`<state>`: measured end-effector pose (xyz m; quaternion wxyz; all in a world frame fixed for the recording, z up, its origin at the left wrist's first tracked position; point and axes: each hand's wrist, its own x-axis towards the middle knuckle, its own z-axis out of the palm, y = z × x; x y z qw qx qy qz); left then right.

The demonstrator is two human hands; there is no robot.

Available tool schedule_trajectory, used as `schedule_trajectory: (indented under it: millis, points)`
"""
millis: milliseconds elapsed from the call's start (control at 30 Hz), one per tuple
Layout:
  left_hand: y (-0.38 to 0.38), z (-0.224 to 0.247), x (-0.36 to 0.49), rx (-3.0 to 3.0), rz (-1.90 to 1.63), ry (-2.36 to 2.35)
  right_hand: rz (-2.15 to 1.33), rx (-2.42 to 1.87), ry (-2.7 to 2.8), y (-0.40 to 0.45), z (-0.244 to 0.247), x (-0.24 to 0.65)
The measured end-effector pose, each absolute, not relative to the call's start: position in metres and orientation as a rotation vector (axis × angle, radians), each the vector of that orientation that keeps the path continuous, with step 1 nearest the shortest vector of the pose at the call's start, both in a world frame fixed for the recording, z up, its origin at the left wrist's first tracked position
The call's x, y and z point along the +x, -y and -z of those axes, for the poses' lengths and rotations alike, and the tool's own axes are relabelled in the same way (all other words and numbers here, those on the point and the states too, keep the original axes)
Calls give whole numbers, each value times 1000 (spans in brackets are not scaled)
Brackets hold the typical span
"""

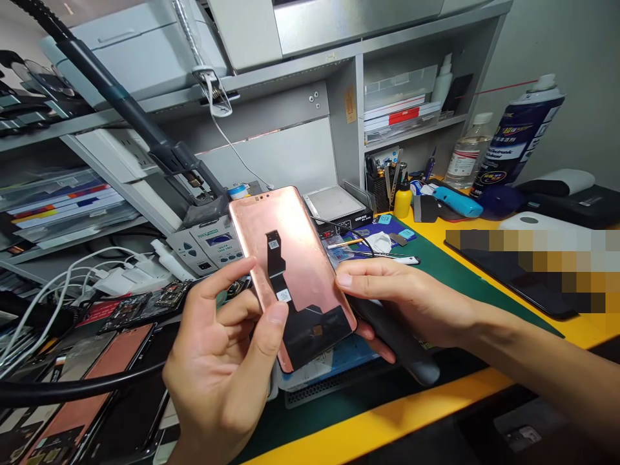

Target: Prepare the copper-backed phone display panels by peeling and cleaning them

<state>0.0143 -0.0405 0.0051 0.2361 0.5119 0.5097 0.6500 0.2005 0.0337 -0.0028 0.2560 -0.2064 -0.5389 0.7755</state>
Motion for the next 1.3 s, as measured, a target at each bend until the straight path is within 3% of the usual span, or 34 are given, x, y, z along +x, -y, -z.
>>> schedule_trajectory:
  millis: [667, 1300]
  points:
    - [32, 1, 1, 1321, -1707, -1070, -2141, -615, 1434, -35, 21, 201]
    - [39, -6, 13, 1221, -1745, -1076, -2157, -645, 1412, -34, 21, 201]
